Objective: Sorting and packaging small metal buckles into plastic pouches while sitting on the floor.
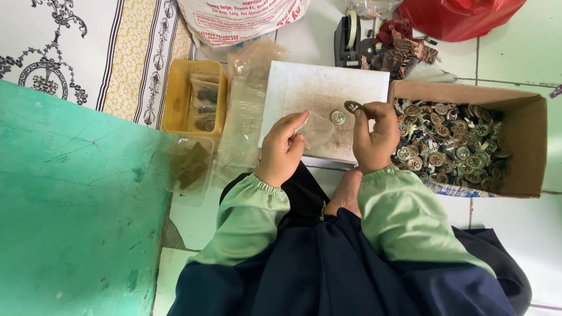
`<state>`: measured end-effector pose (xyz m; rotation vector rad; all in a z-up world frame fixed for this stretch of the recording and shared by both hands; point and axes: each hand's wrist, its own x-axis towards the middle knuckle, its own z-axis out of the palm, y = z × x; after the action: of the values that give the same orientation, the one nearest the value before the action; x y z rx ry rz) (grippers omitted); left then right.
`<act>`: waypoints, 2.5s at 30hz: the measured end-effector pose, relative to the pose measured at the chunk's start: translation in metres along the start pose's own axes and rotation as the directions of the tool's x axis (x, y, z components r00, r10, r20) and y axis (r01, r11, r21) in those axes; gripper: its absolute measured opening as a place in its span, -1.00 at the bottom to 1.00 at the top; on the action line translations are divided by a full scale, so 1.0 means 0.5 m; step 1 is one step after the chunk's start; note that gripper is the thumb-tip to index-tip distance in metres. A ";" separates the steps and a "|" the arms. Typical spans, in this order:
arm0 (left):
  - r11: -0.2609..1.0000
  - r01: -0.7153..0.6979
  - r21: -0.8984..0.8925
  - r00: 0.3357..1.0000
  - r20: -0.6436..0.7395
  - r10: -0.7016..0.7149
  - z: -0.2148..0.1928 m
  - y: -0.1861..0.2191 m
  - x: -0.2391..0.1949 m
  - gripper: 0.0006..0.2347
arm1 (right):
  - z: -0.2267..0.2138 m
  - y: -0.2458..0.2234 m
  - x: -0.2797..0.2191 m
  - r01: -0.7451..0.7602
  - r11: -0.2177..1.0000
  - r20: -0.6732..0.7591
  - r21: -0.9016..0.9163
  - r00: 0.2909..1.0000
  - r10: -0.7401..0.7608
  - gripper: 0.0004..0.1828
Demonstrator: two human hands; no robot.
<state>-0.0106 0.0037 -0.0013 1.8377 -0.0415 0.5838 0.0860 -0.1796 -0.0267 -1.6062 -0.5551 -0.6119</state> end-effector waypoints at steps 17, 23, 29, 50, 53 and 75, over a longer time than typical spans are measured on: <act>0.990 -0.106 0.097 0.994 0.010 0.106 0.002 0.079 0.033 -0.54 | -0.008 0.194 -0.046 -0.318 0.743 0.316 -0.589 0.756 0.573 -0.73; 0.992 -0.058 0.110 0.998 0.027 0.055 0.006 0.035 0.020 -0.54 | 0.045 0.246 -0.054 -0.086 0.487 0.322 -0.869 0.650 0.688 -0.41; 0.994 -0.045 0.104 0.999 0.009 0.045 0.001 0.027 0.000 -0.55 | 0.017 0.184 -0.038 -0.309 0.622 0.275 -0.719 0.695 0.664 -0.67; 0.996 -0.002 0.084 1.000 -0.002 0.002 -0.010 0.046 -0.057 -0.54 | -0.095 0.208 -0.145 -0.327 0.622 0.209 -0.711 0.747 0.631 -0.73; 0.997 0.004 0.073 1.000 0.001 -0.004 -0.006 0.050 -0.056 -0.54 | -0.101 0.217 -0.145 -0.256 0.605 0.226 -0.754 0.764 0.605 -0.72; 0.995 -0.037 0.095 0.999 0.020 0.035 0.035 0.048 -0.029 -0.57 | -0.062 -0.187 0.069 0.435 0.881 0.284 -0.185 0.882 -0.376 -0.76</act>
<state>-0.0244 -0.0242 0.0101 1.9388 -0.0598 0.6028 0.0470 -0.1991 0.0679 -1.8239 -1.0544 -0.8298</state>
